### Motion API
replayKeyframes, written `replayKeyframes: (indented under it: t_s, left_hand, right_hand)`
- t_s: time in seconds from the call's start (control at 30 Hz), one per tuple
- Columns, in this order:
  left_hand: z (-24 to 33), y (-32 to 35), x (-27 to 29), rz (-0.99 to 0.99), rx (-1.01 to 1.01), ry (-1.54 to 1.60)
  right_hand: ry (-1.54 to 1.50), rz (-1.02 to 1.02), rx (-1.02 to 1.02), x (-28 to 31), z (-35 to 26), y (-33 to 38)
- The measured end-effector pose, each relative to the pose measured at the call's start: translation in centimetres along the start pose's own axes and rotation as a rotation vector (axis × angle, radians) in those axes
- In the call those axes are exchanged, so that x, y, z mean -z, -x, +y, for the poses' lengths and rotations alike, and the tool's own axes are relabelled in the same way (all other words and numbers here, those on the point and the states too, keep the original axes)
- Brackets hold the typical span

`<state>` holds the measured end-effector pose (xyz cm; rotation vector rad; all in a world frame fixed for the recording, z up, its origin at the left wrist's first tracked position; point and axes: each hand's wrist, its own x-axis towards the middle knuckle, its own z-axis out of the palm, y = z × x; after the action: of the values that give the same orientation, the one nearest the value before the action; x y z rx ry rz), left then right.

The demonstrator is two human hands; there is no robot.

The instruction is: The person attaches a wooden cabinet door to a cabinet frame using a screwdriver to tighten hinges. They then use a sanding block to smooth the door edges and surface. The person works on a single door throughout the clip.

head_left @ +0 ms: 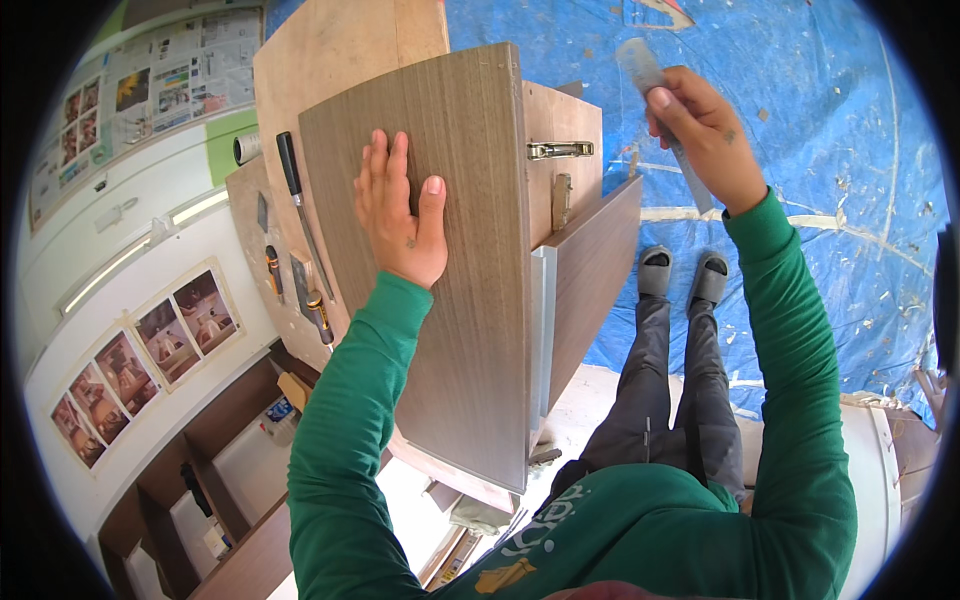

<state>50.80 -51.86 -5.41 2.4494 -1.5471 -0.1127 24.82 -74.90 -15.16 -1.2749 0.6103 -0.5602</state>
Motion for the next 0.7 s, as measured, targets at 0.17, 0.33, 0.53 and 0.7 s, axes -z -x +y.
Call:
replayKeyframes:
  t_s: [0.17, 0.33, 0.53, 0.7]
  left_hand:
    - [-0.1, 0.0, -0.3, 0.014, -0.009, 0.033]
    - [-0.3, 0.1, -0.2, 0.024, -0.013, 0.039]
    - [-0.3, 0.0, -0.4, 0.029, -0.019, 0.010]
    - [-0.3, 0.0, -0.3, 0.034, -0.021, 0.000]
  right_hand:
    - [-0.556, -0.312, -0.125, 0.8, -2.4, -0.5]
    - [-1.273, -0.494, -0.096, 1.9, -1.9, -0.5]
    - [-1.373, -0.539, -0.035, 2.1, -1.5, -0.5]
    - [-1.373, -0.460, -0.082, 2.2, -1.5, -0.1]
